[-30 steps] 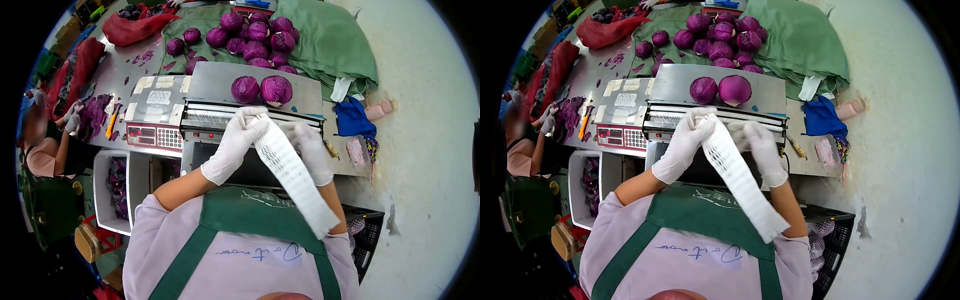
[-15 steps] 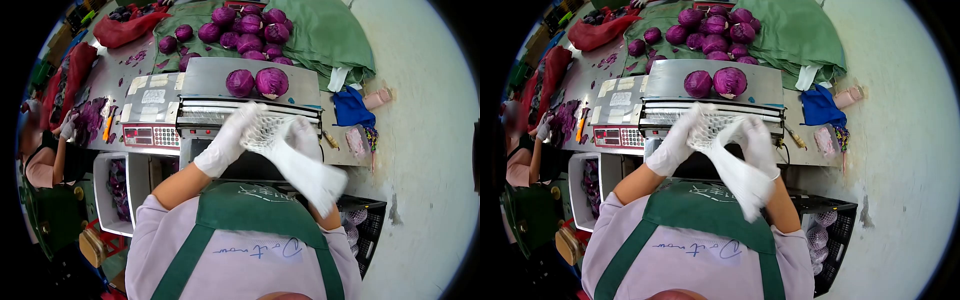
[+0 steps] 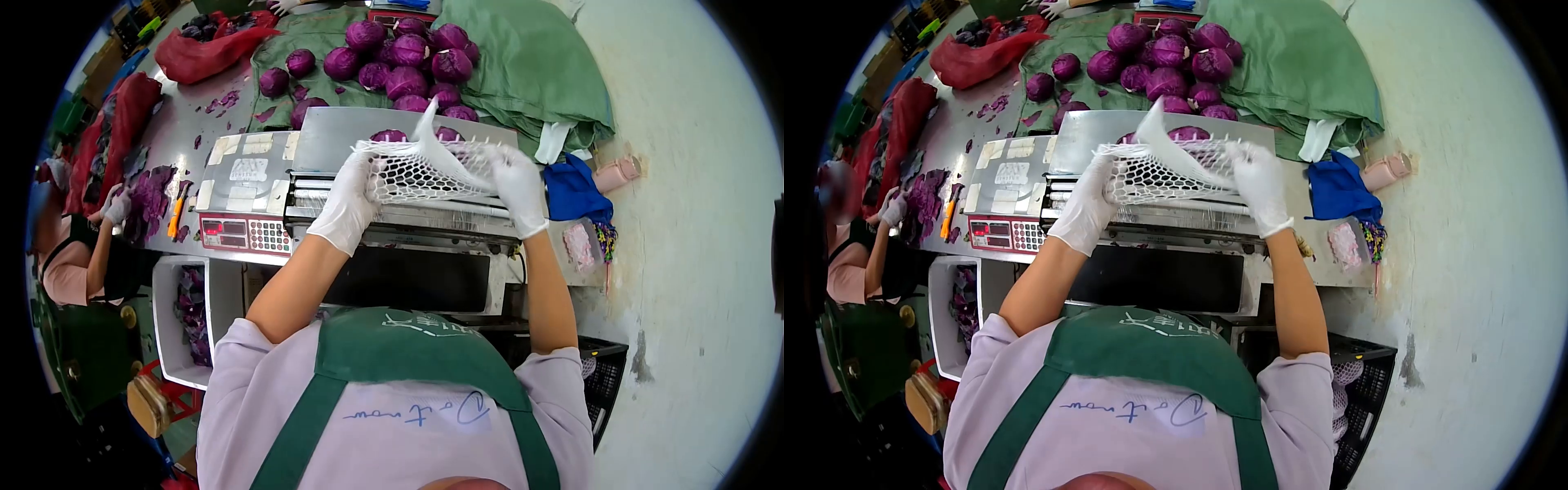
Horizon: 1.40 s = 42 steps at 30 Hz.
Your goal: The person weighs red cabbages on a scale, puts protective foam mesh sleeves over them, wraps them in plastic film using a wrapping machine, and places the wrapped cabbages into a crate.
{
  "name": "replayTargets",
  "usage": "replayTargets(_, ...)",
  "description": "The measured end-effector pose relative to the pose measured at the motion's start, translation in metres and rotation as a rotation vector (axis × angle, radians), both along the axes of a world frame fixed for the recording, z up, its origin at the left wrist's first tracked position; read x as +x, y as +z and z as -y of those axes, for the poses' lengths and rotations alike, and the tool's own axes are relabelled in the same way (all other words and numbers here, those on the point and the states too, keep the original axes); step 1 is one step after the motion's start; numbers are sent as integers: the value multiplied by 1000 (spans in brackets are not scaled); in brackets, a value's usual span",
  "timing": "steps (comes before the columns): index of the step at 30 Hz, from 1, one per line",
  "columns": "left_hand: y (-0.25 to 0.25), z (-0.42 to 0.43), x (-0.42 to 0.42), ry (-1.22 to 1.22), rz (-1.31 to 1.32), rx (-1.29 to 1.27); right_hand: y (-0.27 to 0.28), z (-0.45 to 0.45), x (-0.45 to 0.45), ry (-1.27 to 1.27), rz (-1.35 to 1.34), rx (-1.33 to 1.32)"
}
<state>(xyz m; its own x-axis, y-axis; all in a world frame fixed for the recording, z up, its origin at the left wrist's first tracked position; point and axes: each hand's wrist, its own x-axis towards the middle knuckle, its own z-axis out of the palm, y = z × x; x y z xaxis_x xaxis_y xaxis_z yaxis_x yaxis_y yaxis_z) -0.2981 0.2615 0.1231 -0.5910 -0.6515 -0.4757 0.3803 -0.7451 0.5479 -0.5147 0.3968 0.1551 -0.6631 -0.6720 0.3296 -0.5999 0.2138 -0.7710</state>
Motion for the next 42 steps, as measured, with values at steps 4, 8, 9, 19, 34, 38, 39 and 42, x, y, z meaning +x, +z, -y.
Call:
replayTargets(4, -6, 3, -5, 174, 392, -462, -7, 32, -17, -47, -299, 37)
replayTargets(8, -10, 24, -21, 171, 569, -433, -18, 55, -29, -53, -147, 341)
replayTargets(9, -29, 33, -22, 89, 605, -447, -35, 60, -40, -31, -94, 415)
replayTargets(19, -60, 64, -23, -90, 366, -58, -70, 57, -31, 198, 1219, -27)
replayTargets(34, -25, -77, 118, -429, -341, -55, -15, -79, 113, 442, 2033, 35)
replayTargets(38, -14, -94, 141, -340, -530, 396, -16, -88, 131, 562, 1693, -105)
replayTargets(39, -27, -98, 146, -289, -420, 409, -20, -89, 132, 531, 1705, -122)
replayTargets(42, -51, -104, 151, -364, -492, 482, -44, -93, 137, 461, 1580, -315)
